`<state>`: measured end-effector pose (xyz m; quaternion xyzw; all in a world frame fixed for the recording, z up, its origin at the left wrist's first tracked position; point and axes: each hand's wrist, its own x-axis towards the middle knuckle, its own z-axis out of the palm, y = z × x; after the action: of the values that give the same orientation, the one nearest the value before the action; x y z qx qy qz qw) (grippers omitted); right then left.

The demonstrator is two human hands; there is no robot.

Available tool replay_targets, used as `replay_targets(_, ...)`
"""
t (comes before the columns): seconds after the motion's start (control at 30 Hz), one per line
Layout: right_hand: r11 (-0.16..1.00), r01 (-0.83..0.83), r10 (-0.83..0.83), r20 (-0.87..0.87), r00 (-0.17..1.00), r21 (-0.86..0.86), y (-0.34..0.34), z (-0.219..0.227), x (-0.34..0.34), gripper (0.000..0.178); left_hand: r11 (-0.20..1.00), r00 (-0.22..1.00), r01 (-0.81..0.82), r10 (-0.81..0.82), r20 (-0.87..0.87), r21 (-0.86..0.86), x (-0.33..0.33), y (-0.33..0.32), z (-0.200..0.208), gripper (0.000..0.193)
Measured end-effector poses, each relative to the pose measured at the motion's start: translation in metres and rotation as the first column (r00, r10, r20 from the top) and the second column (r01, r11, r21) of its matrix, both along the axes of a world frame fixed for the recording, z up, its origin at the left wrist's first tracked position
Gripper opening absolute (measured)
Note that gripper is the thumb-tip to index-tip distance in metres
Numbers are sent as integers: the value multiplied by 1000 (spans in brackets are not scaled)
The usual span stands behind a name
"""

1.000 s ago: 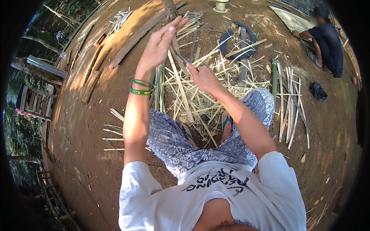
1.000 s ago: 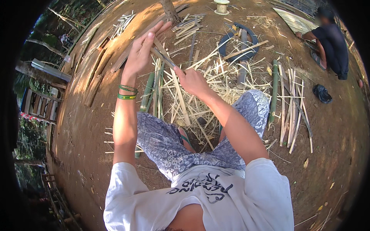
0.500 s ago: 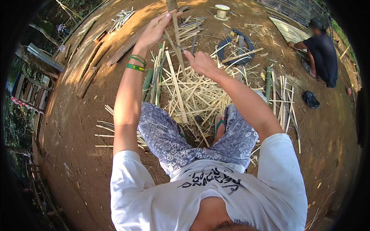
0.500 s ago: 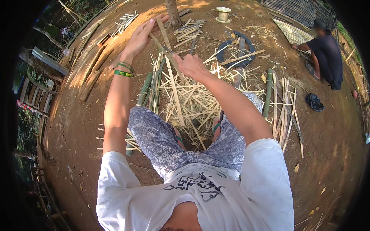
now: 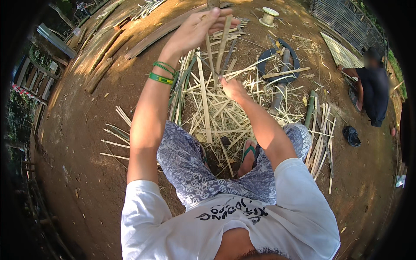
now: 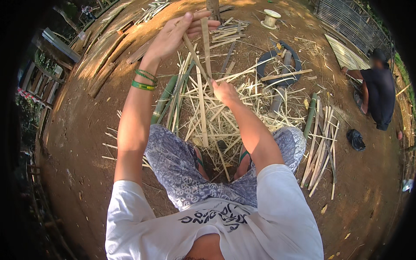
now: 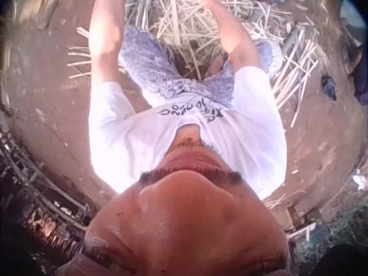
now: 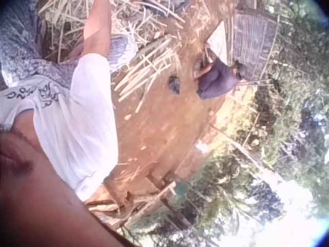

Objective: The person sits on the ground and uses a large knife to split bamboo stalks into thin strips. They repeatedly pick up bamboo pieces, position them against a wooden block, and strike them with the knife to separate the fibers. The resulting strips are gathered into a pile on the ground.

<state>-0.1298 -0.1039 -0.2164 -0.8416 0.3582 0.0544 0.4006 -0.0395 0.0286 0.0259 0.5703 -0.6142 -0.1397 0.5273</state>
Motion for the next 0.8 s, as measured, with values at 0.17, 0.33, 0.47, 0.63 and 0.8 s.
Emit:
replay_targets(0.17, 995, 96, -96, 11, 995, -5, -20, -142, 3, 83, 997, 996, 80, -79, 36, -10, -9, -8, -6, 66)
replay_targets(0.33, 978, 7, 8, -69, 998, 210, -13, -112, 37, 82, 977, 983, -10, -30, -182, -215, 59, -11, -13, 79)
replay_targets(0.47, 999, 17, -18, -22, 1000, -50, -5, -109, 48, 84, 969, 950, -128, 58, -307, -211, 74, -29, -9, 47)
replay_targets(0.63, 992, 70, -71, -6, 997, -101, -33, -170, 71, 85, 964, 920, -193, 114, -375, -182, 80, -57, -7, 51)
replay_targets(0.8, 937, 123, -82, -136, 987, 327, -31, -149, 79, 78, 931, 843, -360, 295, -450, -65, 98, -51, -6, 55)
